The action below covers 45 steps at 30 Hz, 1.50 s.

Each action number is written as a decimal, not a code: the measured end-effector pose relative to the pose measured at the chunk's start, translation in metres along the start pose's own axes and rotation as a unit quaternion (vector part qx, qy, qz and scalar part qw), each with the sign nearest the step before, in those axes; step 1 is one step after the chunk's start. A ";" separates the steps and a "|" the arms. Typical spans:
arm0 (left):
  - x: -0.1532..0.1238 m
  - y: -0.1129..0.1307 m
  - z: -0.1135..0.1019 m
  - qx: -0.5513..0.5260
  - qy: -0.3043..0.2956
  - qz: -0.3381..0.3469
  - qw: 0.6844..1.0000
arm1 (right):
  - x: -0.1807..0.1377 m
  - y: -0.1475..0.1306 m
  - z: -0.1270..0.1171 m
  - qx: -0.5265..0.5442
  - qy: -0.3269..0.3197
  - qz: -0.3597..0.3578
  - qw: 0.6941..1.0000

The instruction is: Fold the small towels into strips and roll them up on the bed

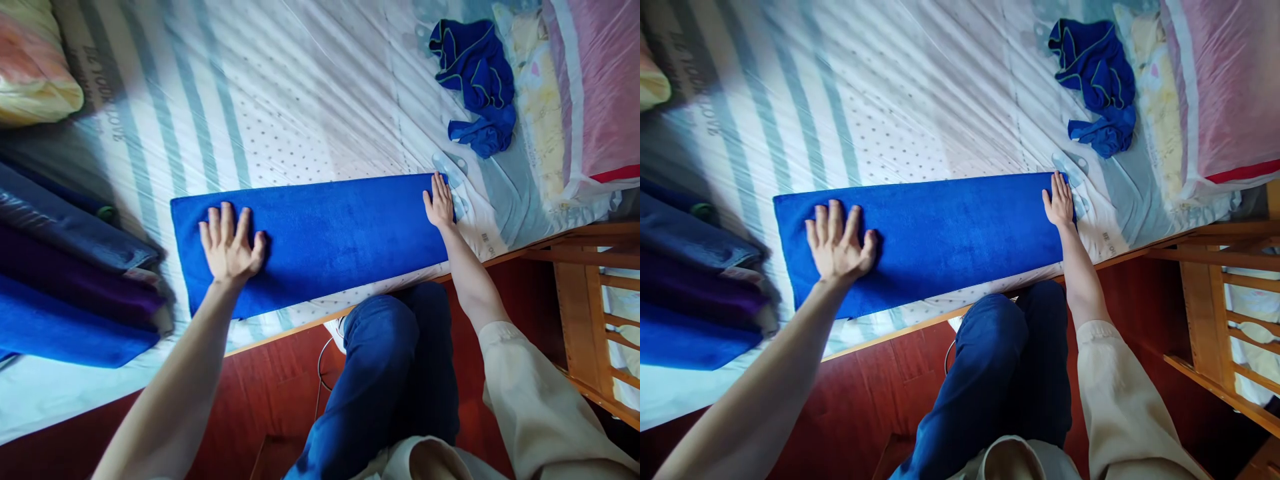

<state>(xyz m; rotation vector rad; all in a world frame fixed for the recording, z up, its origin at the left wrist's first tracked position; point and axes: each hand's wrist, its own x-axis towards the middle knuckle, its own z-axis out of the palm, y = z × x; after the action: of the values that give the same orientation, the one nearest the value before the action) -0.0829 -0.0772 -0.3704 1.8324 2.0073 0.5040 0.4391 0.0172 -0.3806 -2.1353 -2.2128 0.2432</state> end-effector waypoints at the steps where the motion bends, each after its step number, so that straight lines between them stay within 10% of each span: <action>1: 0.004 -0.007 -0.006 0.009 0.005 -0.015 1.000 | 0.001 0.002 0.000 0.002 0.003 0.009 1.000; 9: 0.032 -0.025 -0.035 0.051 -0.038 -0.098 0.993 | 0.008 -0.003 -0.025 -0.001 -0.064 0.031 0.997; 19: -0.129 -0.043 -0.028 0.046 -0.012 -0.100 0.994 | -0.128 0.031 -0.018 0.015 -0.047 -0.009 0.999; 27: -0.127 -0.043 -0.023 0.043 -0.006 -0.103 0.994 | -0.132 0.032 -0.019 0.004 -0.040 0.010 0.999; 34: -0.178 -0.019 -0.007 0.064 -0.021 -0.058 0.996 | -0.200 0.031 -0.046 0.000 -0.074 0.052 0.996; 45: -0.214 0.026 0.013 0.028 -0.049 -0.043 0.997 | -0.271 -0.071 -0.067 0.142 -0.039 0.046 0.988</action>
<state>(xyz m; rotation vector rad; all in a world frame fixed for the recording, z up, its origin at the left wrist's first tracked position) -0.0362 -0.2879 -0.3614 1.7578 2.0425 0.3308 0.3900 -0.2503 -0.2851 -2.1040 -1.9761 0.6168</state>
